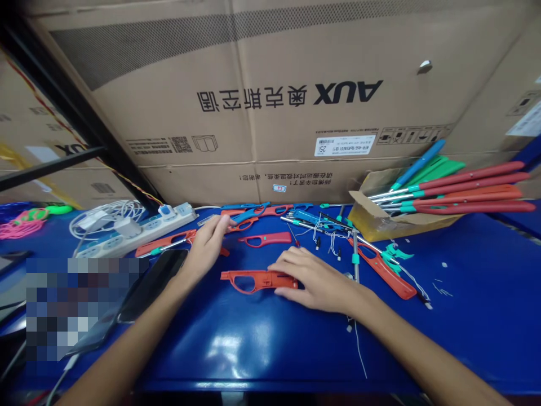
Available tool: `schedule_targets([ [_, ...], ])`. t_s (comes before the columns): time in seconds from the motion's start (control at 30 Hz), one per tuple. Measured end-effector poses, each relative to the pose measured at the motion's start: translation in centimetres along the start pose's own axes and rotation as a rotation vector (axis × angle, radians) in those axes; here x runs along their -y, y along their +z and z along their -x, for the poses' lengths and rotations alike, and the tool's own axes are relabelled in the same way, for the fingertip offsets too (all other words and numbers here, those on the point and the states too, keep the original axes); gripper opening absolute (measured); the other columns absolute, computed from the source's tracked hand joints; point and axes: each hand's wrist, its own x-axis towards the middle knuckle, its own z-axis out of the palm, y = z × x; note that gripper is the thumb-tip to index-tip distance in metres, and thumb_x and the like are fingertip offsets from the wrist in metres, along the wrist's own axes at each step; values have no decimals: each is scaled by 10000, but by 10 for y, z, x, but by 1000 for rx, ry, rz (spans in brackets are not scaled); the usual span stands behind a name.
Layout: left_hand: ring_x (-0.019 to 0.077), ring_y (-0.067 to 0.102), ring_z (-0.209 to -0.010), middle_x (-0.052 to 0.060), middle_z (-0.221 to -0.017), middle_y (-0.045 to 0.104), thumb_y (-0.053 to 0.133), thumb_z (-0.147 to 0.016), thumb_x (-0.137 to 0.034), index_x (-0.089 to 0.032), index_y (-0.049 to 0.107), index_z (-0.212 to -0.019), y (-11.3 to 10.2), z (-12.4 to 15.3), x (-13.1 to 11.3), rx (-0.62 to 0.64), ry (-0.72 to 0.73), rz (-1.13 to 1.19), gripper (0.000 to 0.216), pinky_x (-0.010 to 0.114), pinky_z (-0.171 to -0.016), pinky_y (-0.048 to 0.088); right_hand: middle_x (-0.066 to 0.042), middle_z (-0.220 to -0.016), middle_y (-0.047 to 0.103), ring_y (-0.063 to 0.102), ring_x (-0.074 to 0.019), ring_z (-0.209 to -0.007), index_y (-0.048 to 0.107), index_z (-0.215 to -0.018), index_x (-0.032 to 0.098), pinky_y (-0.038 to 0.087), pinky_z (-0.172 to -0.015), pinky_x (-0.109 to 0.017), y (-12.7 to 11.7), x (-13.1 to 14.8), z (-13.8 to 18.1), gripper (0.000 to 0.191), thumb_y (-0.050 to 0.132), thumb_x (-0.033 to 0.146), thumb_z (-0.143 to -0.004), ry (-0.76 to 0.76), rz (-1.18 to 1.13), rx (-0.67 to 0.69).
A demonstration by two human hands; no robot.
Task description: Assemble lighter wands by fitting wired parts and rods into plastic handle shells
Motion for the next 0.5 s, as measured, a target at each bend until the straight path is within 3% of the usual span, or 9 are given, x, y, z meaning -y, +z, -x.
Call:
schedule_targets([
  [0.13, 265, 595, -1033, 92, -1030, 650, 440, -987, -334, -182, 648, -948, -15, -6, 15, 68, 87, -414, 260, 399, -951, 453, -61, -1168, 643, 591, -213, -1114, 619, -1263, 234, 275, -1169, -512, 6, 2, 0, 333, 564, 405, -982, 29, 4, 103],
  [0.27, 292, 630, -995, 131, -1057, 688, 467, -914, -266, -161, 692, -976, -50, -16, 36, 233, -21, -662, 256, 399, -899, 484, -75, -1198, 658, 588, -225, -1143, 638, -1261, 236, 337, -1126, -475, 0, -10, 3, 391, 526, 491, -986, 65, 23, 18],
  [0.4, 279, 680, -883, 97, -985, 741, 535, -834, -360, -182, 721, -920, -91, -26, 60, 279, -201, -626, 272, 351, -809, 514, -69, -1123, 715, 638, -231, -1052, 705, -1152, 236, 459, -944, -386, -28, -28, 15, 371, 454, 470, -1011, 183, 77, -105],
  [0.5, 277, 686, -812, 76, -887, 757, 521, -822, -482, -198, 735, -890, -107, -26, 74, 331, -299, -615, 362, 339, -750, 515, -21, -769, 706, 621, -179, -688, 732, -952, 230, 450, -675, -313, -53, -41, 32, 400, 466, 526, -981, 387, 45, -16],
])
